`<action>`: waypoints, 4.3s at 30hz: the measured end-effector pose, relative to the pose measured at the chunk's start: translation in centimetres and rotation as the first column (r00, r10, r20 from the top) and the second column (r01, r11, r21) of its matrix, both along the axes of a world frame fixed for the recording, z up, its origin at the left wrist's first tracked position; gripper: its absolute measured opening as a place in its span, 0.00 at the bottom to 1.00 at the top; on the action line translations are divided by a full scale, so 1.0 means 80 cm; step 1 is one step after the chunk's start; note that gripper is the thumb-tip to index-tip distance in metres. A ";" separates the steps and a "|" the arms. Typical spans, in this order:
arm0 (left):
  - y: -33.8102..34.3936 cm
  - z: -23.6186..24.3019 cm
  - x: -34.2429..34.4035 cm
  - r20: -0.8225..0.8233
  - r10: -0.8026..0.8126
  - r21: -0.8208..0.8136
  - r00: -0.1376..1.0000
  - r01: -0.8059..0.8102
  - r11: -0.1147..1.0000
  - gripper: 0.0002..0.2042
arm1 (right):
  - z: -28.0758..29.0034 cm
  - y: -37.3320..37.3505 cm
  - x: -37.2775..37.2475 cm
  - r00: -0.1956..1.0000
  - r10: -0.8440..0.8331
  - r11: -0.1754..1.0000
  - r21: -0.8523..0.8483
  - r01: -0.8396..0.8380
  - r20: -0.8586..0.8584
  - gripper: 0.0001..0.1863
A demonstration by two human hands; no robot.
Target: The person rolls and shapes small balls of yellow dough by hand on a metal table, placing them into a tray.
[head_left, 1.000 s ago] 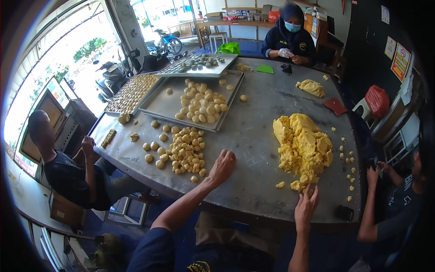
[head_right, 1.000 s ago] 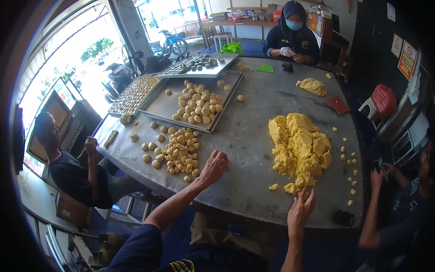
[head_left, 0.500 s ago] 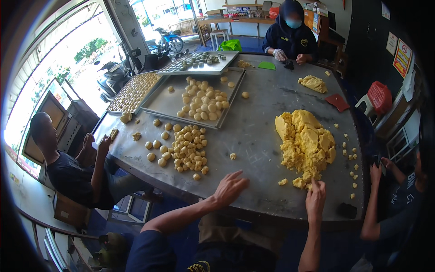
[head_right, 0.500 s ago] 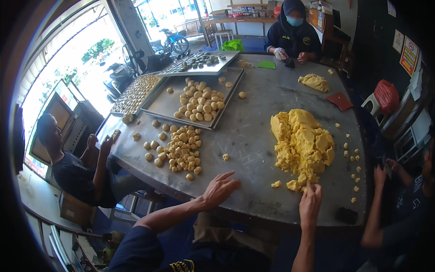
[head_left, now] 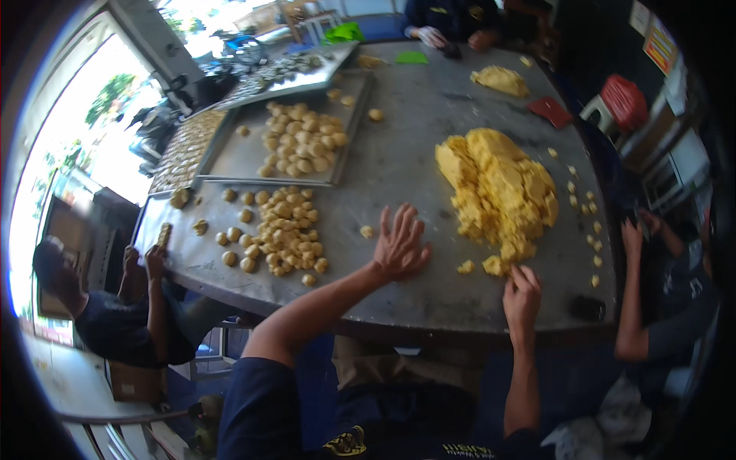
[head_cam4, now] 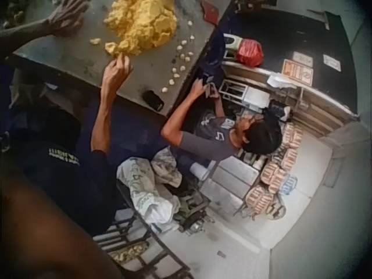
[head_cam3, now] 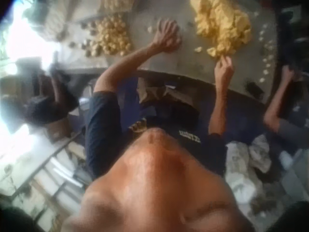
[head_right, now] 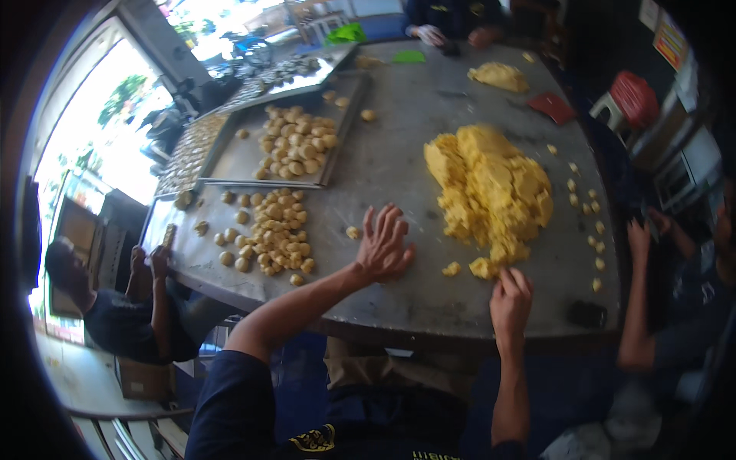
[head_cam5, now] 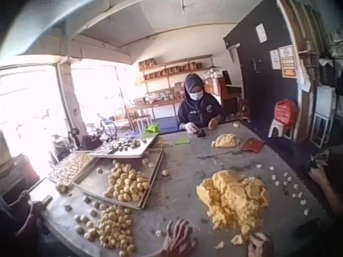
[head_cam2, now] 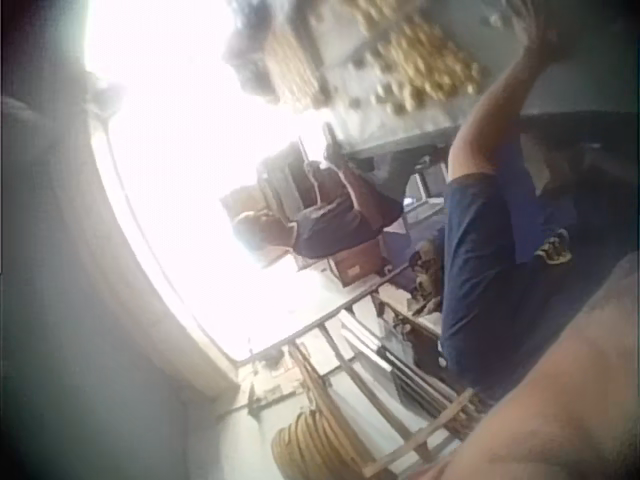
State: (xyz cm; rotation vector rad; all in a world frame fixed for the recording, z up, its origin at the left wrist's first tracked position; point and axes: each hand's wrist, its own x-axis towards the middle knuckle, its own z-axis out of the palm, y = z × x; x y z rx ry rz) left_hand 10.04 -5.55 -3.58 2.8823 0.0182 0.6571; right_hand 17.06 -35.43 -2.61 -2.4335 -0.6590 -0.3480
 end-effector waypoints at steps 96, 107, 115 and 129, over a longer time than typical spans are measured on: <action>-0.072 0.003 -0.119 -0.107 -0.043 -0.982 0.993 -0.099 0.160 0.19 | 0.039 0.093 -0.020 0.899 0.438 0.896 0.076 -0.438 0.024 0.16; -0.060 0.018 -0.109 0.015 -0.079 -0.771 0.997 0.061 0.634 0.07 | 0.011 0.000 -0.029 0.994 0.088 0.988 0.136 -0.079 -0.063 0.20; -0.037 0.041 -0.113 -0.122 0.072 -0.627 0.990 -0.133 0.767 0.03 | -0.001 -0.001 -0.046 0.997 0.061 0.986 0.160 -0.053 -0.045 0.25; -0.003 0.015 -0.034 -0.058 0.130 -0.144 0.990 -0.137 0.980 0.09 | 0.001 0.000 -0.043 0.993 0.116 0.981 0.157 -0.112 -0.017 0.23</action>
